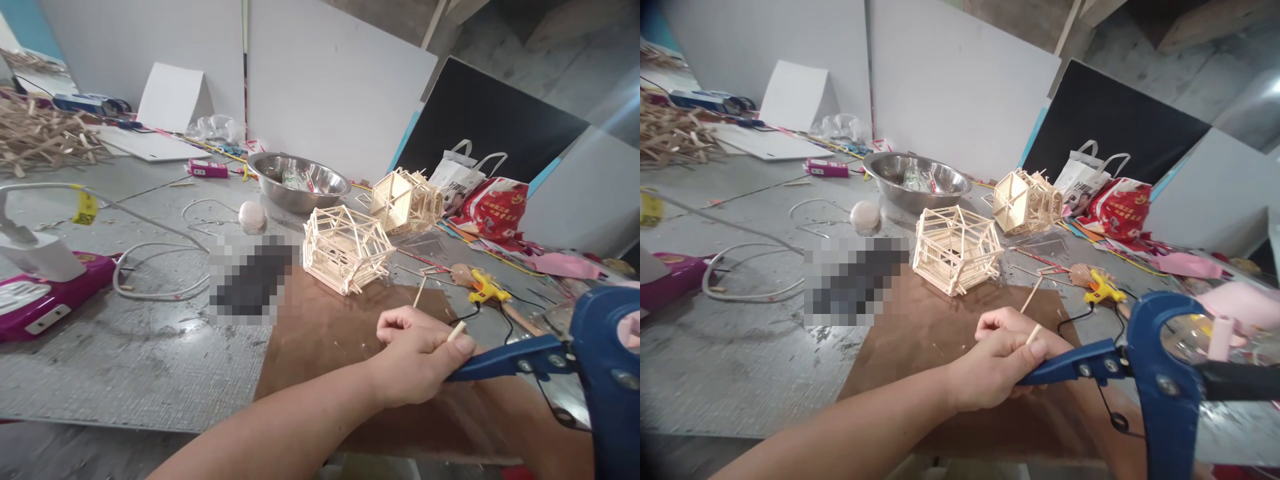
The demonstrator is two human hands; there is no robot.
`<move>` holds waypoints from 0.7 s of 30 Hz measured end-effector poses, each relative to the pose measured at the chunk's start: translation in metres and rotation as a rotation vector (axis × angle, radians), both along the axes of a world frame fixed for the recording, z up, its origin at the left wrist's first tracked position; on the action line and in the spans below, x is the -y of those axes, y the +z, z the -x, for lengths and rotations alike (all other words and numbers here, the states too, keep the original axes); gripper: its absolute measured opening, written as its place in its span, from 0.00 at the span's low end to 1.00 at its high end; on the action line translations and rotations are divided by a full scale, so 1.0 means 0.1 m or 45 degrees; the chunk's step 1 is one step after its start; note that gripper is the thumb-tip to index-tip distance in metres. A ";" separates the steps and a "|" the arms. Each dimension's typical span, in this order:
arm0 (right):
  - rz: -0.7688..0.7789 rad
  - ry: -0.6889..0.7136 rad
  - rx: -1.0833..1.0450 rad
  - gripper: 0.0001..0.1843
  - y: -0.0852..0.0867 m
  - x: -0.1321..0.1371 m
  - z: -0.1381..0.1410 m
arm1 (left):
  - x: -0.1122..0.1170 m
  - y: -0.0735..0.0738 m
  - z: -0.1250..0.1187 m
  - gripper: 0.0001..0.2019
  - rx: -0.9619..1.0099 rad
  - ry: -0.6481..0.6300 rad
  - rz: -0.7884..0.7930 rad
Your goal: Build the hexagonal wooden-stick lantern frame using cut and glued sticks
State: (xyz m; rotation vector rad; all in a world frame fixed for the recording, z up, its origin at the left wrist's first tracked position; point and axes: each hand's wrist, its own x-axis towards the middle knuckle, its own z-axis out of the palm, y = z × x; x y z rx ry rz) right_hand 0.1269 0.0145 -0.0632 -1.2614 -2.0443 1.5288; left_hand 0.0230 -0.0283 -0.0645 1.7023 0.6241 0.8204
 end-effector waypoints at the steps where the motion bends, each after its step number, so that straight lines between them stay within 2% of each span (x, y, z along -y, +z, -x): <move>1: -0.133 0.031 0.017 0.09 0.04 -0.02 0.01 | 0.00 0.00 0.00 0.28 0.015 -0.008 0.018; 3: -0.483 0.049 -0.017 0.08 0.06 -0.10 0.07 | 0.01 0.00 0.00 0.27 0.089 -0.065 0.063; 5: -0.872 -0.032 -0.033 0.07 -0.01 -0.19 0.12 | 0.01 0.00 0.01 0.27 0.177 -0.132 0.129; 8: -1.455 -0.104 0.170 0.05 -0.20 -0.31 0.19 | 0.01 0.01 0.01 0.27 0.243 -0.155 0.223; 11: -1.874 0.001 0.376 0.09 -0.34 -0.39 0.25 | -0.01 0.00 0.02 0.30 0.232 -0.168 0.270; 15: -2.093 0.143 0.542 0.12 -0.32 -0.41 0.33 | -0.02 -0.01 0.02 0.32 0.220 -0.186 0.256; 21: -2.144 0.244 0.621 0.10 -0.28 -0.46 0.40 | -0.03 -0.03 0.00 0.30 0.258 -0.177 0.248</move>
